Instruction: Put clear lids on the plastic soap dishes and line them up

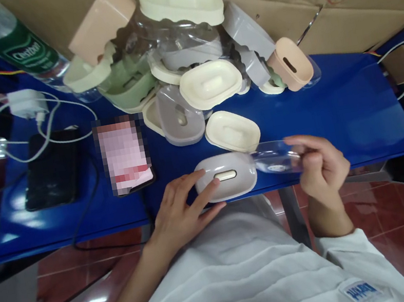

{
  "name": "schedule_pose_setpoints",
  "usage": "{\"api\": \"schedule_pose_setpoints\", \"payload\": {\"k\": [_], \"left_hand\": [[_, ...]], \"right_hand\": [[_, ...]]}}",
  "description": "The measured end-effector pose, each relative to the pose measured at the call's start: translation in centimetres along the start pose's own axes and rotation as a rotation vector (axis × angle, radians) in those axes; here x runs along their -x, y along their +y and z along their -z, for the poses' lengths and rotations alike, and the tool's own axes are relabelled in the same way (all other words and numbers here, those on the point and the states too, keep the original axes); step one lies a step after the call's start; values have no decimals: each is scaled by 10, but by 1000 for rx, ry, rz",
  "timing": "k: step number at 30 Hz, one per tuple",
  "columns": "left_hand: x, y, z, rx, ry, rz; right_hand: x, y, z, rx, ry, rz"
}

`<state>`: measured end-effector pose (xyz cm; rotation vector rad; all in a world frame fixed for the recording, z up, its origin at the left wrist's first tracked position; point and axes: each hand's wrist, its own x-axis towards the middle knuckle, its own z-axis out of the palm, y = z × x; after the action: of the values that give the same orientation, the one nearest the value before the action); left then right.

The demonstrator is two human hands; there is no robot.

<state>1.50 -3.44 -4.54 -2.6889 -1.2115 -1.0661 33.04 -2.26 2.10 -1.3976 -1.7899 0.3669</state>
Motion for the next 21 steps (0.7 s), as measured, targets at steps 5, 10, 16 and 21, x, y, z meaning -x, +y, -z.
{"api": "schedule_pose_setpoints", "payload": {"k": [5,10,16,21], "left_hand": [[1,0,-2,86,-18,67],[3,-2,-3,150,16,98],[5,-2,-3,81,-38,80],[3,-1,0,95,-70,121]], "right_hand": [[-60,-33,-11,-169,-462,7],[-85,-41,-54,-96,-661,87],[-65,-48,-87,-129,-365,193],[-42,-33,-57,-149,-351,378]]}}
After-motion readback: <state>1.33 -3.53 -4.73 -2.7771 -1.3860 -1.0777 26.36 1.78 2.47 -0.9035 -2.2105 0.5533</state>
